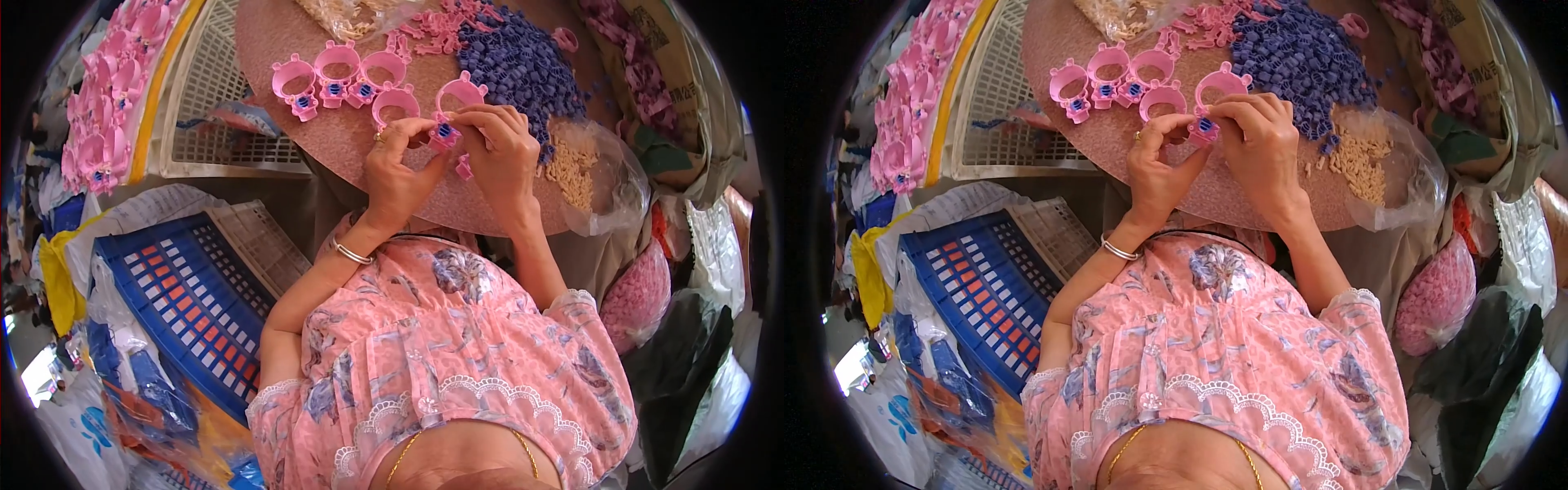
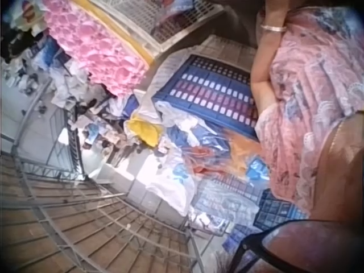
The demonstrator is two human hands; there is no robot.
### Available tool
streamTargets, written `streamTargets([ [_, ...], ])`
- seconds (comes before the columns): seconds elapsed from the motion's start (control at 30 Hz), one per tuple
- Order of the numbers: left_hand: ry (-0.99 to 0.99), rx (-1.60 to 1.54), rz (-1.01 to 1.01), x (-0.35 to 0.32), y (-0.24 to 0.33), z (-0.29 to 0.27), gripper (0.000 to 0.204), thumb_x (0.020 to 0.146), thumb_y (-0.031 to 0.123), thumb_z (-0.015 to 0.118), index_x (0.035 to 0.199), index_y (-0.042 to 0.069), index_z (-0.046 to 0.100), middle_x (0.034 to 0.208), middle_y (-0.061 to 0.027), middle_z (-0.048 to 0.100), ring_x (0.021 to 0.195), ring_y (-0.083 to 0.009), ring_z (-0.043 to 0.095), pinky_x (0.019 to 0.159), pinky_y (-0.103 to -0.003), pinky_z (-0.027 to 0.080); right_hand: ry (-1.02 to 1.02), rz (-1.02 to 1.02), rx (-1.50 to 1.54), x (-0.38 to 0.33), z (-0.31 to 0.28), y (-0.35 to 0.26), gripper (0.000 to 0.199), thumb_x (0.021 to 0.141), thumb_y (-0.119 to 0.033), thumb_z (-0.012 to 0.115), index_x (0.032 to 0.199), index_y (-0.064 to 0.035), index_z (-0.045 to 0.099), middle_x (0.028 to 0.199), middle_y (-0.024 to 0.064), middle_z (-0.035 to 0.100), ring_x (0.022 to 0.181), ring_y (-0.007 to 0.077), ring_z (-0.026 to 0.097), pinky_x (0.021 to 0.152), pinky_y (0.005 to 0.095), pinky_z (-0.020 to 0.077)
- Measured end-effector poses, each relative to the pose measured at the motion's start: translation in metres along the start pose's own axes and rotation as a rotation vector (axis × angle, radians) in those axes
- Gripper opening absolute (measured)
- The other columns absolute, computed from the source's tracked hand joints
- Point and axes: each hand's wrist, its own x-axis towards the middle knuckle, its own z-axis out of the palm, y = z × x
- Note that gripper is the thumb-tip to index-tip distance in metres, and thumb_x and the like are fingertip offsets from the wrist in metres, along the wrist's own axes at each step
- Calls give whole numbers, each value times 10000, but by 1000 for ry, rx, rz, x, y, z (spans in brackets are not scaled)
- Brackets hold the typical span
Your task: The recorder is assembling small pink plastic toy parts by manually attaching blue flowers and other decorative components.
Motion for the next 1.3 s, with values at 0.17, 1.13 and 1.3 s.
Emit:
streamTargets([
  [0.17,-11,-46,27,0,-3,-1,431,718,-5,827,1117,70,680,1022,-55,691,863,-150,648,772,-275,532,-19,-14,1,2,-2,-4,135,767,-2,731,881,-74,731,906,42,723,834,222,661,787,333,497],
  [1.13,-42,199,160,1,-1,-18,341,725,138,839,1010,72,664,978,-94,696,935,-275,657,856,-393,470,162,250,-11,24,-34,22,236,836,-26,721,1070,-30,698,999,101,718,935,181,672,839,299,510],
  [1.3,-116,512,297,-9,-7,-11,325,705,149,815,991,98,670,887,-58,682,906,-279,615,860,-413,387,-9,187,-1,43,-15,48,180,823,-14,723,1002,-34,720,948,110,720,894,223,682,814,326,518],
])
